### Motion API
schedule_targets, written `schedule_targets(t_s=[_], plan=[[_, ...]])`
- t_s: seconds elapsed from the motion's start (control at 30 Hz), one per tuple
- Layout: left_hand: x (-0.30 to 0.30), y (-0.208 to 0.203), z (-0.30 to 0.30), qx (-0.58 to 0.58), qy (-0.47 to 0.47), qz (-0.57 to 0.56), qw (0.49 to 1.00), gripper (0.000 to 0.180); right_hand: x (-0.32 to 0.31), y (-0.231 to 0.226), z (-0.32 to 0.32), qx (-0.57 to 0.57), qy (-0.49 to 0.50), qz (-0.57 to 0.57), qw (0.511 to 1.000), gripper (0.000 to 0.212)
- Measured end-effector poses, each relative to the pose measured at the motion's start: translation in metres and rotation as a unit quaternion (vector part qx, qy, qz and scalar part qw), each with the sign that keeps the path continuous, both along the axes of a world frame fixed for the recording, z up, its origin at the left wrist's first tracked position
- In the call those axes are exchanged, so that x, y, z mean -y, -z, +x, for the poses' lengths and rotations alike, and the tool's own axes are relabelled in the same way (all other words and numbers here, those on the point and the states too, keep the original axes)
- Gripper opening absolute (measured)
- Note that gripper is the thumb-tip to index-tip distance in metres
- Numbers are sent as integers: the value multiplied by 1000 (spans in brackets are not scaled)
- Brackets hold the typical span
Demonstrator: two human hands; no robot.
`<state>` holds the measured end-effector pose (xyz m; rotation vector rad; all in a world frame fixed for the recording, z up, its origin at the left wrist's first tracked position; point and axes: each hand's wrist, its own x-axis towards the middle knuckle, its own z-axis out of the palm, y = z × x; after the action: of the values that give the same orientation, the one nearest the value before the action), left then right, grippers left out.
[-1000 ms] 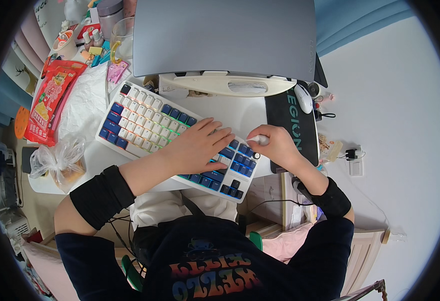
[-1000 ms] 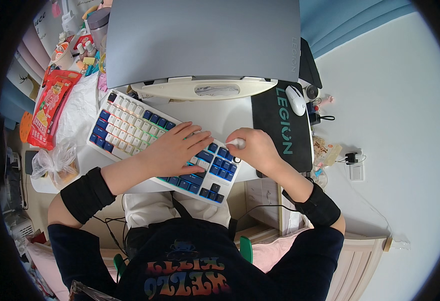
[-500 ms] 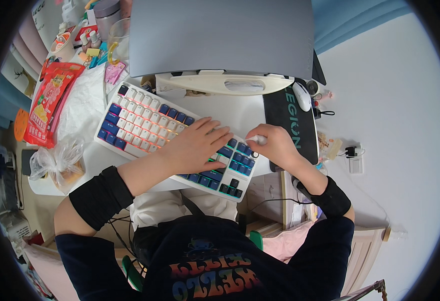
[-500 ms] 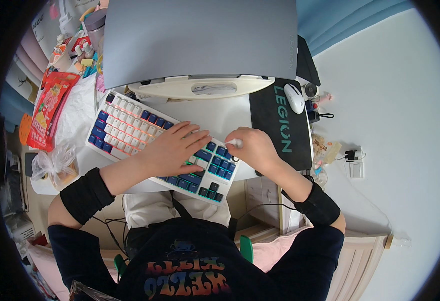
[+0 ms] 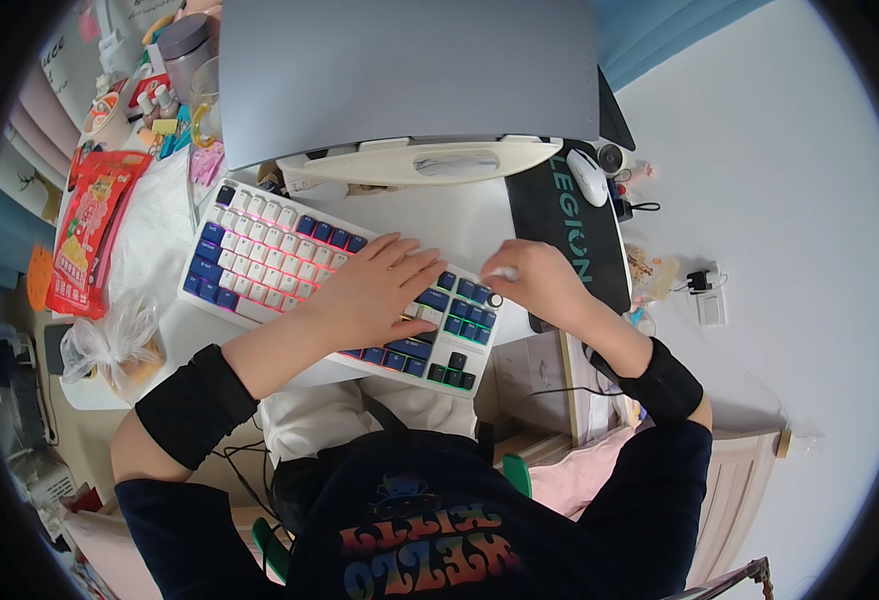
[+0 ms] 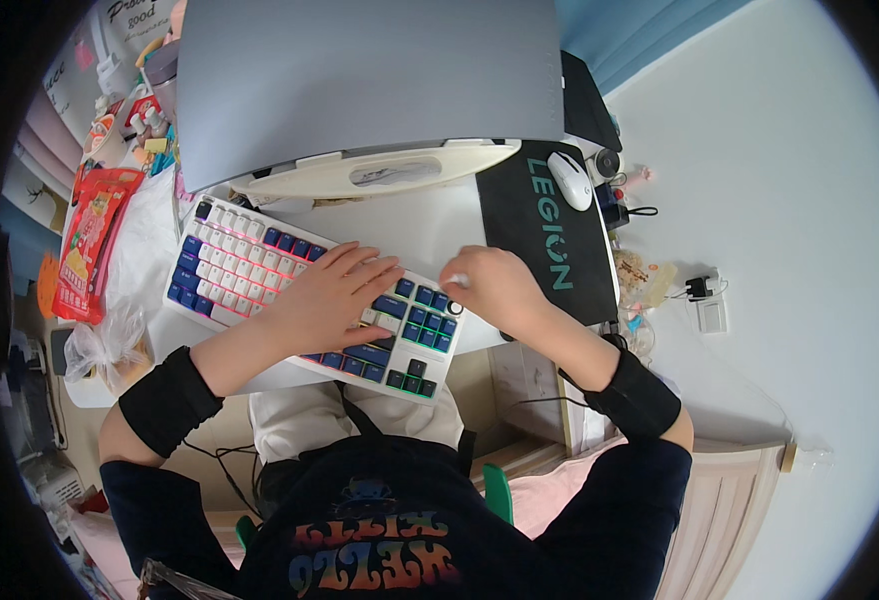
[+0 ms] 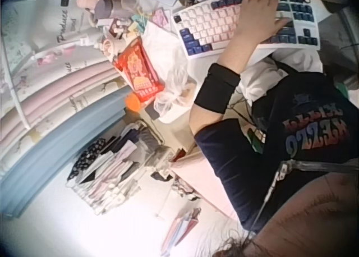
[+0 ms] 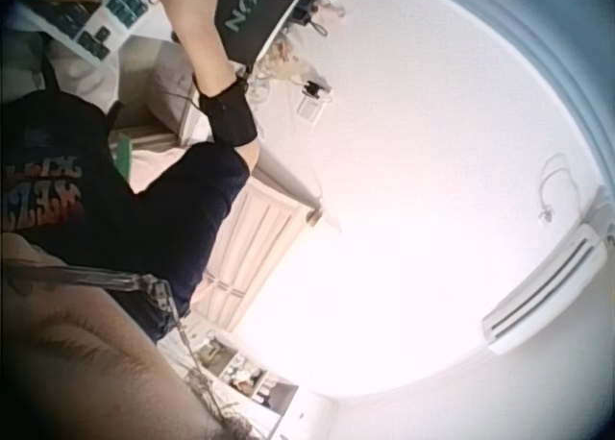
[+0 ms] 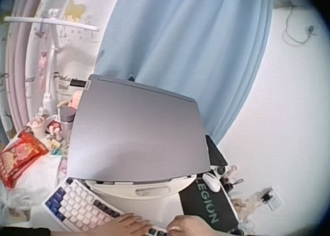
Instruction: The person cleans a keyboard by hand using a piece of white tissue to wipe between and over the keys.
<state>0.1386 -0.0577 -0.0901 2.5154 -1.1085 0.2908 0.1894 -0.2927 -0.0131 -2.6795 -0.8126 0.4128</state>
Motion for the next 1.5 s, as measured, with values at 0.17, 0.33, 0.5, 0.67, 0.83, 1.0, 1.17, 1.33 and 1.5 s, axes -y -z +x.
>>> schedule_targets(t_s=[0.17, 0.33, 0.5, 0.67, 0.83, 1.0, 1.17, 1.33, 1.5], plan=[[0, -6, 1, 9, 3, -5, 1000, 64, -12, 3, 5, 17, -29, 1, 999, 10], [0, -9, 0, 4, 3, 4, 1000, 64, 14, -3, -1, -13, 20, -37, 999, 12], [0, -12, 0, 7, 4, 14, 1000, 66, 17, 2, -1, 5, 10, -15, 1000, 12], [1, -14, -1, 6, 0, 13, 1000, 66, 9, 4, 1, 24, -10, -3, 1000, 13], [1, -16, -1, 8, 4, 16, 1000, 65, 19, 2, 0, 12, -17, -49, 999, 14], [2, -20, -1, 13, 7, 32, 999, 64, -1, 9, 7, 30, -36, 12, 999, 14], [2, -19, -1, 13, 4, 37, 999, 64, 5, 12, 7, -9, -34, 36, 999, 15], [3, -20, -1, -3, 2, 36, 999, 66, 40, 20, -11, 57, -60, 100, 992, 14], [3, -23, -2, -11, 1, 36, 999, 66, 55, 32, -28, 176, -128, 132, 967, 18]])
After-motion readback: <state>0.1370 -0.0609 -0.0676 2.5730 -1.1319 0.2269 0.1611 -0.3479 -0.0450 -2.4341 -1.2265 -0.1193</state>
